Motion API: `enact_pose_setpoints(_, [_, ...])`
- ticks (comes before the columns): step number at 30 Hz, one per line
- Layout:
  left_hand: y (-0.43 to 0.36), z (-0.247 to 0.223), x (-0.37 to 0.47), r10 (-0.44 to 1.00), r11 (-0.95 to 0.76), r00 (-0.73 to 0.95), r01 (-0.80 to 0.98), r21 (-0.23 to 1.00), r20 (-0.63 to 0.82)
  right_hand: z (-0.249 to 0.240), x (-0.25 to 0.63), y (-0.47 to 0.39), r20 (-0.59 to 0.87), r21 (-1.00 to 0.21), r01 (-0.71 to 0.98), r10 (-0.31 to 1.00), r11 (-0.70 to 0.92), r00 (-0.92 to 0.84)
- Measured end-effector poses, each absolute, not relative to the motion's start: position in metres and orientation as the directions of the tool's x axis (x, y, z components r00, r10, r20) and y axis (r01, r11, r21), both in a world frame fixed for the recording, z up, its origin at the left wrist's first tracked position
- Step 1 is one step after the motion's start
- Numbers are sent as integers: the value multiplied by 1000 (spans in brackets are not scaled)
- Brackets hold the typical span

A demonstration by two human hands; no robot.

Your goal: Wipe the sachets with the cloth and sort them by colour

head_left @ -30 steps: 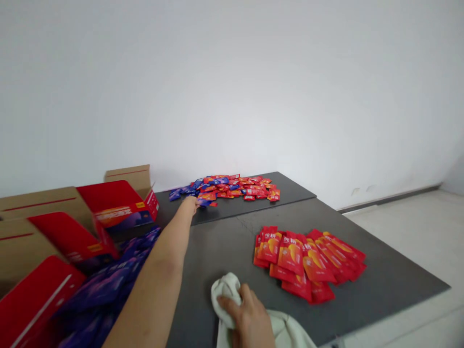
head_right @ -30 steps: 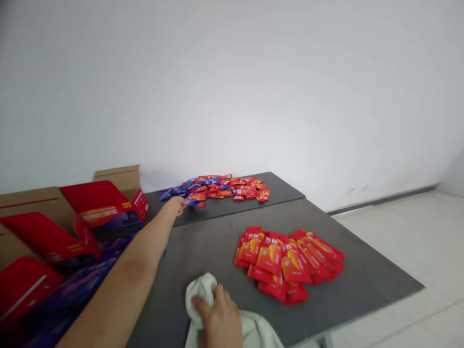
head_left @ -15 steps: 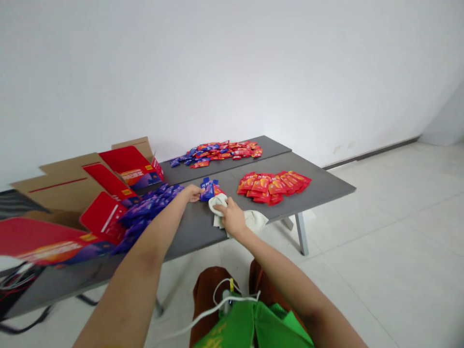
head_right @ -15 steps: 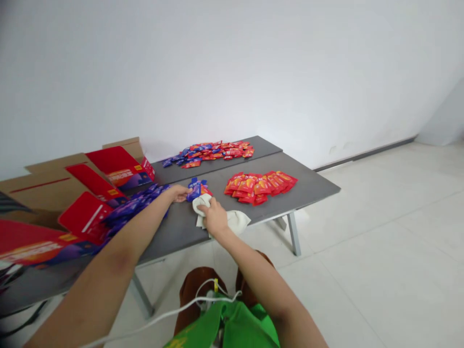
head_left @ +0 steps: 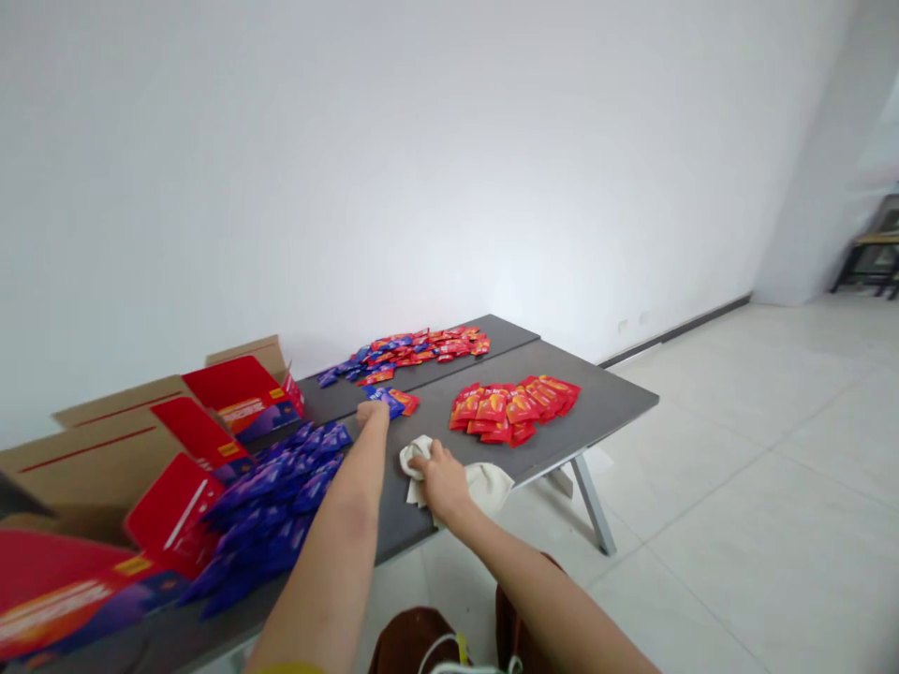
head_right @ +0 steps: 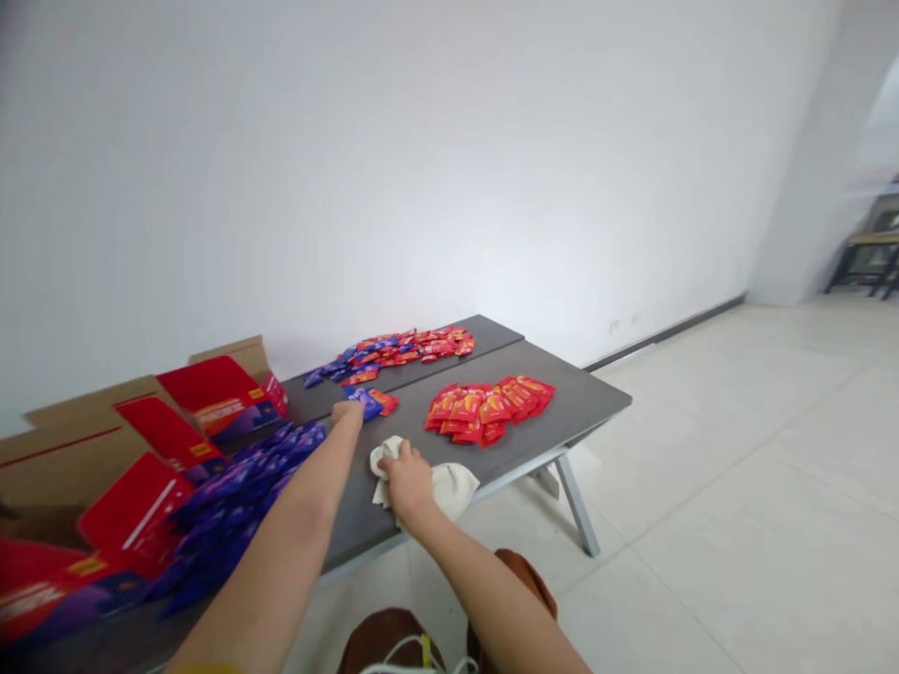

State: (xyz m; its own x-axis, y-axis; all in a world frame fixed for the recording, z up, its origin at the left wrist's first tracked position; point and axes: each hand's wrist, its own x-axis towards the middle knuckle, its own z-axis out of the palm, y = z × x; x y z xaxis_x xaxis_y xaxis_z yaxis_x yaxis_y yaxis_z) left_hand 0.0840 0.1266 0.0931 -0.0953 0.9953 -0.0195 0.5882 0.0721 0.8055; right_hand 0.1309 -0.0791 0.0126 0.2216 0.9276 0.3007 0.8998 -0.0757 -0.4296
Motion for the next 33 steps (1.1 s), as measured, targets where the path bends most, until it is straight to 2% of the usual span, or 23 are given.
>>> enact_pose_setpoints(2, [130, 86, 91, 983, 128, -186, 642, 756, -9, 11, 132, -78, 311, -432, 900, 925, -67, 219])
enact_pose_setpoints(4, [133, 79, 95, 980, 125, -197, 683, 719, 17, 12, 132, -78, 302, -431, 899, 928, -73, 220])
enact_pose_setpoints(7, [138, 71, 95, 999, 20, -46, 708, 706, 18, 11, 132, -77, 276, -434, 897, 936, -82, 219])
enact_pose_setpoints(11, [133, 59, 75, 976, -64, 195, 675, 735, -95, 10, 133, -76, 248, -424, 900, 944, -97, 218])
enact_pose_setpoints(13, [120, 52, 55, 947, -62, 274, 665, 744, -166, 11, 134, -77, 237, -420, 902, 947, -100, 215])
enact_pose_setpoints(16, [84, 45, 19, 920, -112, 339, 705, 700, -195, 15, 136, -80, 266, -419, 905, 944, -70, 196])
enact_pose_setpoints(19, [36, 37, -9, 943, -188, 315, 766, 614, -103, 18, 135, -85, 253, -366, 930, 965, 27, 72])
enact_pose_setpoints(21, [5, 31, -21, 954, -296, 280, 824, 484, 105, 18, 129, -87, 232, -301, 942, 970, 148, -78])
enact_pose_setpoints(23, [-22, 23, -31, 940, -327, 254, 864, 383, 230, 17, 121, -88, 211, -236, 933, 952, 270, -222])
enact_pose_setpoints(25, [-43, 15, -38, 943, -304, 226, 882, 361, 243, 16, 114, -87, 185, -187, 932, 943, 312, -278])
enact_pose_setpoints(29, [-79, -7, -45, 947, -262, 167, 896, 359, 275, 19, 107, -77, 136, -132, 984, 986, 117, -99])
enact_pose_setpoints(31, [-93, -17, -46, 929, -285, 178, 903, 321, 325, 23, 107, -72, 114, -115, 993, 993, 7, 6])
enact_pose_setpoints(33, [-102, -23, -46, 916, -302, 198, 912, 276, 348, 27, 109, -69, 103, -96, 995, 994, -30, 40])
